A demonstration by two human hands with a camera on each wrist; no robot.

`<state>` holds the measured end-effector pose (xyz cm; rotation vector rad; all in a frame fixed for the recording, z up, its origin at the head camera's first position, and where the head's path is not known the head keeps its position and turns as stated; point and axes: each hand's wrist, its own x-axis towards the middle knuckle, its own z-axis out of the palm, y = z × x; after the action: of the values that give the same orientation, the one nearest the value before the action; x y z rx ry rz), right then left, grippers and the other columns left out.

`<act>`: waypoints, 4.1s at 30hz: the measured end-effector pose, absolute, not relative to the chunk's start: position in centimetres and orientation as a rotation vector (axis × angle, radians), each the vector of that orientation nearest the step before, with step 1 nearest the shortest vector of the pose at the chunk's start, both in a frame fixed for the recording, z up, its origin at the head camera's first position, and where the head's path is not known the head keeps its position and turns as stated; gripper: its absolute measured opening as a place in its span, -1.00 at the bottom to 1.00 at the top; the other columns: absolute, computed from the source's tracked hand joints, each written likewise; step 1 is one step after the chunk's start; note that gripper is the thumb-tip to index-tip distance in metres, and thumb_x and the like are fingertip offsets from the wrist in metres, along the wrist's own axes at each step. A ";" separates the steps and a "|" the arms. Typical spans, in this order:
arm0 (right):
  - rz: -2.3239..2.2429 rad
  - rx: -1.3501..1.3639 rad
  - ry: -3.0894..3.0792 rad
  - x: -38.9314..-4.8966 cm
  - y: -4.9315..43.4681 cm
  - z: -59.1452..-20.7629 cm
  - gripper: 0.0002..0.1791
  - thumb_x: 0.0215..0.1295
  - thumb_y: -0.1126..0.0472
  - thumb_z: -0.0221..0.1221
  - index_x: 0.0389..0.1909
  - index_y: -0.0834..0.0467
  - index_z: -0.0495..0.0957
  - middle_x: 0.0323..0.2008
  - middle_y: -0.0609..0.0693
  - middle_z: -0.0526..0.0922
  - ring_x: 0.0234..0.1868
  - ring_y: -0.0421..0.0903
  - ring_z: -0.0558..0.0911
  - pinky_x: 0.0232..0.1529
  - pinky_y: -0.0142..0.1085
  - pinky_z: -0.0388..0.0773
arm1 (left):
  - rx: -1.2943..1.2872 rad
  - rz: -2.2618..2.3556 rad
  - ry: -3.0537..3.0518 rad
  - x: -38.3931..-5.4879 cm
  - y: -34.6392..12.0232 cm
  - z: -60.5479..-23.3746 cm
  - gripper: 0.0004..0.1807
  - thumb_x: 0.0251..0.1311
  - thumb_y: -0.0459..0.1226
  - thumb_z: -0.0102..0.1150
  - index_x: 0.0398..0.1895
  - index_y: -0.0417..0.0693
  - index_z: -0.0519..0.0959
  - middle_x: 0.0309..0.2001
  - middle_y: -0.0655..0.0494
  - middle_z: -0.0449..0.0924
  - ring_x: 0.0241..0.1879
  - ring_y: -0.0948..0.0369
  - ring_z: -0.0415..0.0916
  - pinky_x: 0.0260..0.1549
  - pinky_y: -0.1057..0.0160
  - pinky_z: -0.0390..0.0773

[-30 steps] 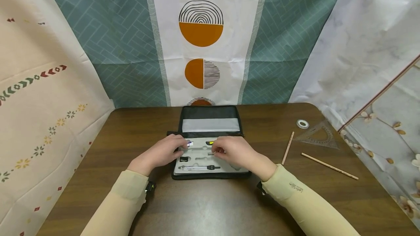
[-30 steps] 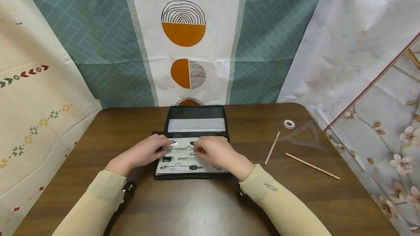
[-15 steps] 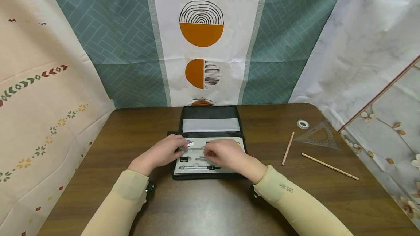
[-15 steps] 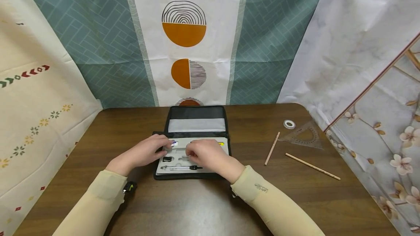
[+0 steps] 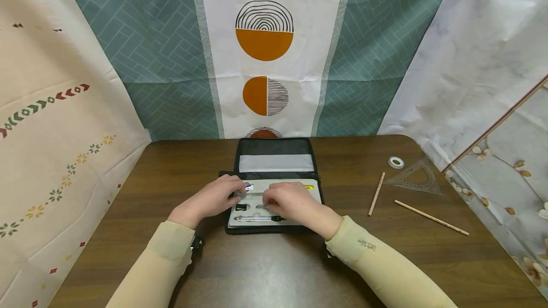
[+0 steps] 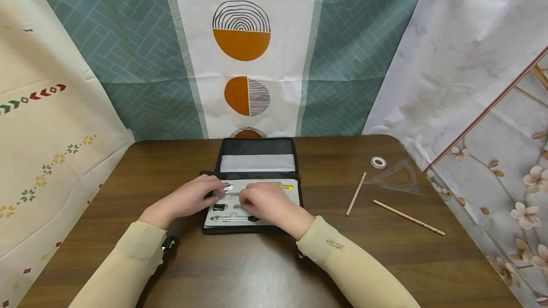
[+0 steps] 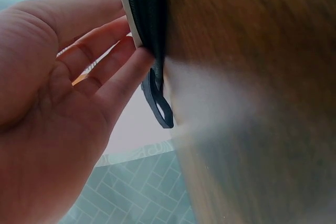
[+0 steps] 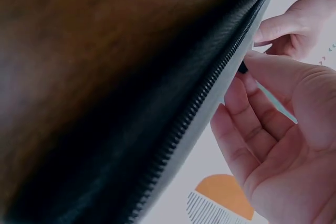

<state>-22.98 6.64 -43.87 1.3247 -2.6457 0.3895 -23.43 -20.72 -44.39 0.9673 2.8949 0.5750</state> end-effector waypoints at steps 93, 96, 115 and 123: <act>0.291 1.302 -2.682 -22.9 12.0 -43.5 -0.42 0.39 0.08 0.55 0.39 0.07 0.70 0.37 -0.01 0.69 0.36 -0.01 0.67 0.31 -0.02 0.63 | 0.948 0.571 2.887 -23.3 -20.8 -44.2 -0.80 0.45 -0.44 0.39 0.05 -0.07 0.76 0.09 0.07 0.71 0.09 0.06 0.57 0.13 -0.05 0.66; 0.264 1.285 -2.677 -22.8 13.3 -43.6 -0.35 0.42 0.01 0.52 0.45 0.11 0.64 0.43 0.06 0.64 0.42 0.06 0.62 0.38 0.02 0.57 | 0.946 0.576 2.888 -23.4 -20.8 -44.2 -0.79 0.45 -0.44 0.39 0.06 -0.08 0.76 0.10 0.06 0.71 0.09 0.06 0.57 0.14 -0.05 0.65; 0.258 1.005 -2.750 -21.3 22.8 -44.5 -0.16 0.49 -0.08 0.42 0.62 0.23 0.41 0.57 0.22 0.45 0.57 0.27 0.43 0.55 0.29 0.26 | 0.907 0.599 2.886 -23.3 -20.6 -44.4 -0.79 0.45 -0.43 0.40 0.05 -0.03 0.76 0.09 0.10 0.70 0.04 0.10 0.54 0.11 -0.03 0.66; 0.221 0.886 -2.809 -20.6 26.7 -44.6 -0.16 0.49 -0.05 0.43 0.62 0.27 0.40 0.56 0.26 0.45 0.56 0.33 0.42 0.52 0.34 0.28 | 0.914 0.601 2.892 -23.5 -20.7 -44.8 -0.78 0.44 -0.42 0.42 0.05 -0.02 0.76 0.08 0.11 0.71 0.04 0.11 0.54 0.11 -0.01 0.67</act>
<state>-20.61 26.74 -44.56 0.8861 -2.8085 0.2214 -23.46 -20.67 -44.78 0.9143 2.8920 0.6012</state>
